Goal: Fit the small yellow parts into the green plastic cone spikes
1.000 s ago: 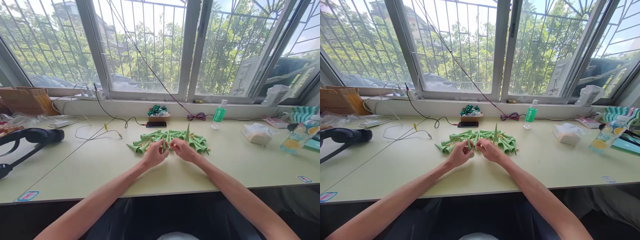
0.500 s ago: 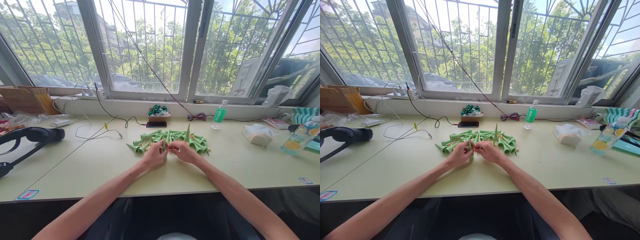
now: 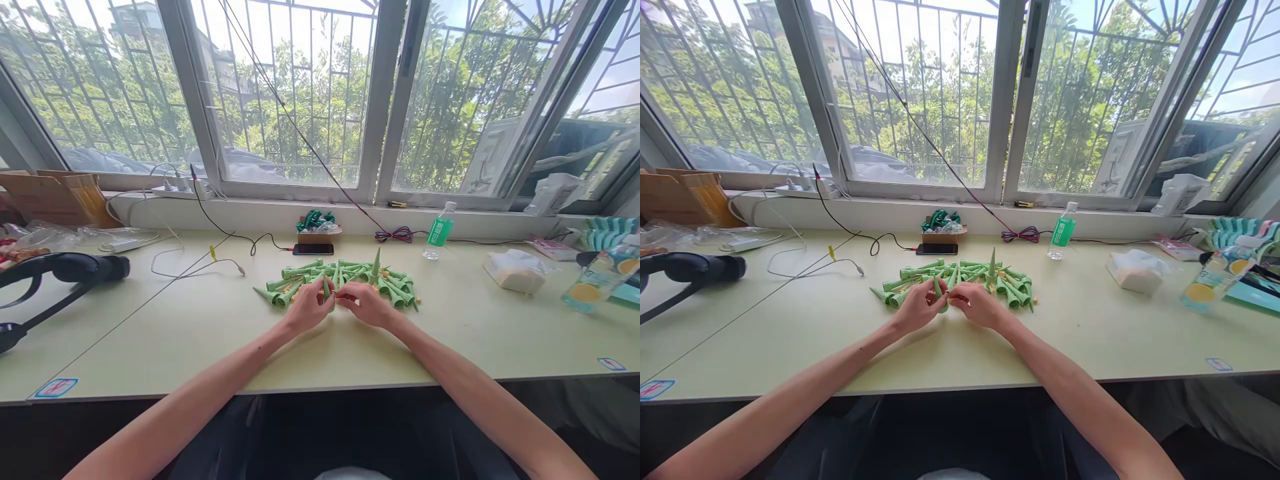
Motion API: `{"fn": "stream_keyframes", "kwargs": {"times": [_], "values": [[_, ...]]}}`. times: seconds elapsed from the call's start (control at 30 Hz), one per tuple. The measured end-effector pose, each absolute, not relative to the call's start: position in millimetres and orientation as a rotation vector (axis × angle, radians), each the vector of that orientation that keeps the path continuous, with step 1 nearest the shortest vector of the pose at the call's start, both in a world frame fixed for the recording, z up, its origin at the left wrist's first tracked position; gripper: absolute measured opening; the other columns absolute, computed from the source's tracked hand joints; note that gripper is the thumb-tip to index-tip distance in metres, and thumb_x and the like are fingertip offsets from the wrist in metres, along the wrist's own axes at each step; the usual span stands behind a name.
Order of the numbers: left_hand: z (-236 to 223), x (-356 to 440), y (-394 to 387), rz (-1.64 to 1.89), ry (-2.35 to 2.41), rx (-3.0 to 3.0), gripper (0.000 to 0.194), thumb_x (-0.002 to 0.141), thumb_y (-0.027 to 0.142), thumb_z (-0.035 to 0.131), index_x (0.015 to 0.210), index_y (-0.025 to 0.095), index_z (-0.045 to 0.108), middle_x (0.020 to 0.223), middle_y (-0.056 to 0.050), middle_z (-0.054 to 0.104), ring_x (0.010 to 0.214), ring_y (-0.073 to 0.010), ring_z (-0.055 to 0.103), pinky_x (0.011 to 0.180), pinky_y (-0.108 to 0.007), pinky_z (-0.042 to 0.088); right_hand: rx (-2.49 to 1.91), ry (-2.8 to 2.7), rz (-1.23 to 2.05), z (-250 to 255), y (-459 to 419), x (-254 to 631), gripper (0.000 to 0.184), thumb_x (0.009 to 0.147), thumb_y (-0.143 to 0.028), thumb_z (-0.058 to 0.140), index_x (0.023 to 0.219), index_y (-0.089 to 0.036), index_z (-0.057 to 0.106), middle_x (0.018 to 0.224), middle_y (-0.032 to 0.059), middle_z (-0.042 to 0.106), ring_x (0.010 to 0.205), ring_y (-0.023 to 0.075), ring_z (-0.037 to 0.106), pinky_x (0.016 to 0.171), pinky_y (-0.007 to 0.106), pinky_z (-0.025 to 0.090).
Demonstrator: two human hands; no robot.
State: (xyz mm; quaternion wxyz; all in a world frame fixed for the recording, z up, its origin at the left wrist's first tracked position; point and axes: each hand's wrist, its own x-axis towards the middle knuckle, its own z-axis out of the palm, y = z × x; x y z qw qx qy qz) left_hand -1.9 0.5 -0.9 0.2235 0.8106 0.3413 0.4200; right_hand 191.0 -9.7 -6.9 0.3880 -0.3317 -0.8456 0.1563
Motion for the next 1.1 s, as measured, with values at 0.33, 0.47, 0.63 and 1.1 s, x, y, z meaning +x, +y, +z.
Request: {"fn": "stream_keyframes", "kwargs": {"times": [0.33, 0.47, 0.63, 1.1], "values": [[-0.2, -1.8, -0.4, 1.136, 0.951, 2.251, 0.005, 0.083, 0.022, 0.055, 0.086, 0.019, 0.052, 0.062, 0.004, 0.052, 0.042, -0.0071, 0.042, 0.043, -0.019, 0.031, -0.831, -2.147, 0.371, -10.0, -7.9, 190.3, 0.010, 0.090, -0.015, 0.057, 0.086, -0.017, 0.067, 0.080, 0.0027, 0.066, 0.069, 0.0131, 0.055, 0.068, 0.026, 0.044], [-0.4, -1.5, -0.5, 1.123, 0.949, 2.268, 0.006, 0.084, 0.024, 0.054, 0.085, 0.018, 0.051, 0.063, 0.004, 0.052, 0.043, -0.0069, 0.041, 0.044, -0.019, 0.032, -0.834, -2.142, 0.365, -11.4, -7.0, 190.3, 0.010, 0.089, -0.015, 0.058, 0.086, -0.016, 0.067, 0.078, 0.0021, 0.065, 0.067, 0.0123, 0.053, 0.066, 0.024, 0.042], [-0.1, -1.0, -1.8, 1.079, 0.974, 2.285, 0.008, 0.085, 0.025, 0.054, 0.086, 0.018, 0.051, 0.065, 0.004, 0.053, 0.044, -0.0068, 0.042, 0.046, -0.020, 0.033, -0.807, -2.140, 0.370, -10.4, -7.0, 190.7, 0.011, 0.090, -0.013, 0.059, 0.085, -0.015, 0.069, 0.075, 0.0022, 0.064, 0.066, 0.0118, 0.053, 0.065, 0.023, 0.041], [-0.4, -2.0, -1.7, 1.047, 1.005, 2.326, 0.008, 0.085, 0.026, 0.054, 0.087, 0.019, 0.052, 0.060, 0.005, 0.050, 0.043, -0.0079, 0.040, 0.046, -0.021, 0.032, -0.797, -2.155, 0.347, -11.5, -8.2, 190.4, 0.015, 0.091, -0.017, 0.058, 0.085, -0.015, 0.071, 0.075, 0.0033, 0.065, 0.064, 0.0120, 0.052, 0.065, 0.024, 0.041]]}}
